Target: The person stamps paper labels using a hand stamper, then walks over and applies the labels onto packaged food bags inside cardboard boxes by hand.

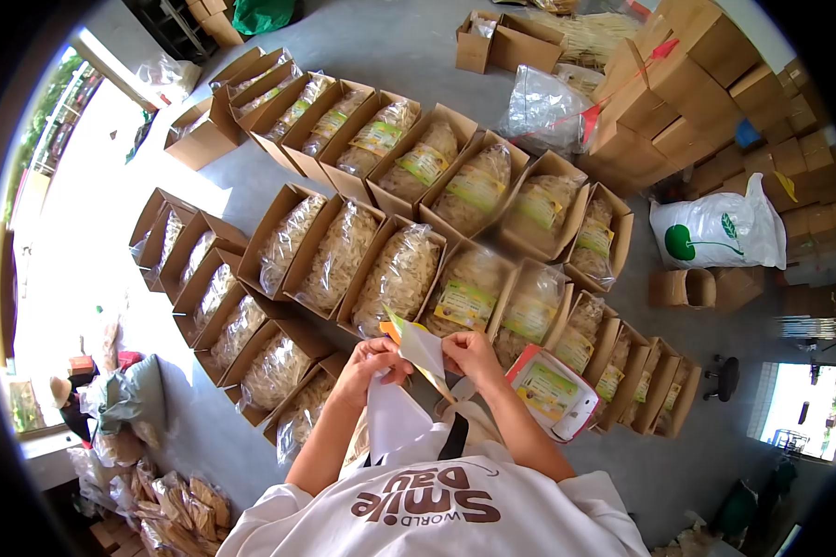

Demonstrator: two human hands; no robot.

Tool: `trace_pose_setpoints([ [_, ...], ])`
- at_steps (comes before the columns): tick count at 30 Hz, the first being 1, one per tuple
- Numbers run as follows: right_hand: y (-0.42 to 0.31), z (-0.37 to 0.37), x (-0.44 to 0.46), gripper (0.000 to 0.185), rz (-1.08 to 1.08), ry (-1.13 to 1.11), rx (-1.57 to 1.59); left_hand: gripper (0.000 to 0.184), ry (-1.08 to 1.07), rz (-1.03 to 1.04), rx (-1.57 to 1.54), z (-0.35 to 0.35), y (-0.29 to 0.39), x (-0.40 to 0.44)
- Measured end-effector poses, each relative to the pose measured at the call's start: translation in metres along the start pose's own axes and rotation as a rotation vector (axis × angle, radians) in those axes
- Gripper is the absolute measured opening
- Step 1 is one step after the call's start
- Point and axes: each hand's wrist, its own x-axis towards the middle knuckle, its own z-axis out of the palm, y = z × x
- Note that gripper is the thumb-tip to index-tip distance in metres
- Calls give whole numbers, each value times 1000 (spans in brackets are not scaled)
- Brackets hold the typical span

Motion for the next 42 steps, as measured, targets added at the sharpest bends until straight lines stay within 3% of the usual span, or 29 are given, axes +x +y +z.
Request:
trace_pose_setpoints([
  [1, 5, 2, 15, 18, 96, 50, 0, 4, -39, 52, -136, -11, 13, -3],
  [3, 8, 19, 28, 17, -156, 212, -588, 3, 57, 9, -20, -36, 36, -3],
  [5, -16, 56, 28, 24, -514, 370, -624, 4, 192, -84, 280, -46, 58, -6],
  [7, -51, 88, 23, 29, -593, 157, -504, 5, 202, -63, 451, -65, 72, -5],
  [9, -52, 115, 35, 25, -818, 71, -729, 6, 208, -45, 395, -77, 86, -1],
  [10, -52, 123, 41, 25, -807, 75, -726, 8, 214, -17, 336, -81, 92, 0],
  [12, -49, 134, 53, 25, -537, -88, -825, 8, 222, -13, 298, -90, 100, 1],
  [13, -49, 137, 60, 25, -530, -85, -823, 9, 233, 1, 259, -94, 104, 1],
  [15, -51, 141, 74, 20, -657, 198, -540, 16, 110, -6, 232, -86, 119, -7],
  [17, -56, 145, 84, 16, -581, 248, -462, 29, 7, -200, 342, -128, 106, -7],
  [18, -46, 148, 96, 15, -488, 149, -169, 29, -2, -213, 343, -146, 91, -4],
  [19, -40, 150, 104, 15, -394, 51, 123, 31, 168, -284, 424, -165, 76, 0],
  [20, -47, 152, 105, 17, -325, -12, 190, 34, 340, -350, 505, -175, 70, 6],
  [21, -31, 162, 115, 16, -231, -42, 310, 34, 332, -358, 506, -174, 68, 13],
  [23, -15, 165, 125, 17, -214, -120, -18, 36, 733, -17, -523, -172, 62, 30],
  [24, -4, 171, 132, 16, -168, -133, -3, 36, 736, -31, -520, -186, 59, 37],
  [27, 31, 169, 158, 16, -132, 68, 239, 35, 428, -167, 62, -249, 43, 69],
  [28, 29, 166, 167, 17, -9, 117, 473, 33, 601, -269, 260, -246, 54, 86],
  [29, 29, 153, 175, 17, 12, 189, 308, 20, 669, -137, 389, -243, 62, 97],
  [30, 55, 147, 192, 16, -24, 251, 345, 13, 639, -113, 708, -295, 55, 111],
  [31, 94, 139, 215, 15, -57, 313, 381, 16, 739, -85, 904, -300, 74, 122],
  [32, 133, 124, 237, 14, 5, 348, 153, 14, 698, -96, 1258, -345, 81, 135],
  [33, 161, 108, 252, 13, 70, 375, -78, 16, 719, -43, 1356, -366, 86, 146],
  [34, 151, 94, 257, 17, 143, 295, -388, 20, 721, -182, 1496, -343, 104, 159],
  [35, 159, 89, 270, 17, 159, 291, -388, 20, 666, -206, 1548, -342, 107, 175],
  [37, 180, 86, 289, 43, 181, 506, -295, 19, 629, -116, 1581, -343, 95, 204],
  [38, 190, 83, 301, 43, 199, 502, -298, 19, 635, -122, 1624, -341, 88, 219],
  [40, 207, 81, 323, 70, 123, 506, -440, 18, 642, -96, 1711, -338, 71, 245],
  [42, 203, 88, 332, 74, 98, 446, -522, 15, 670, -95, 1762, -332, 58, 267],
])
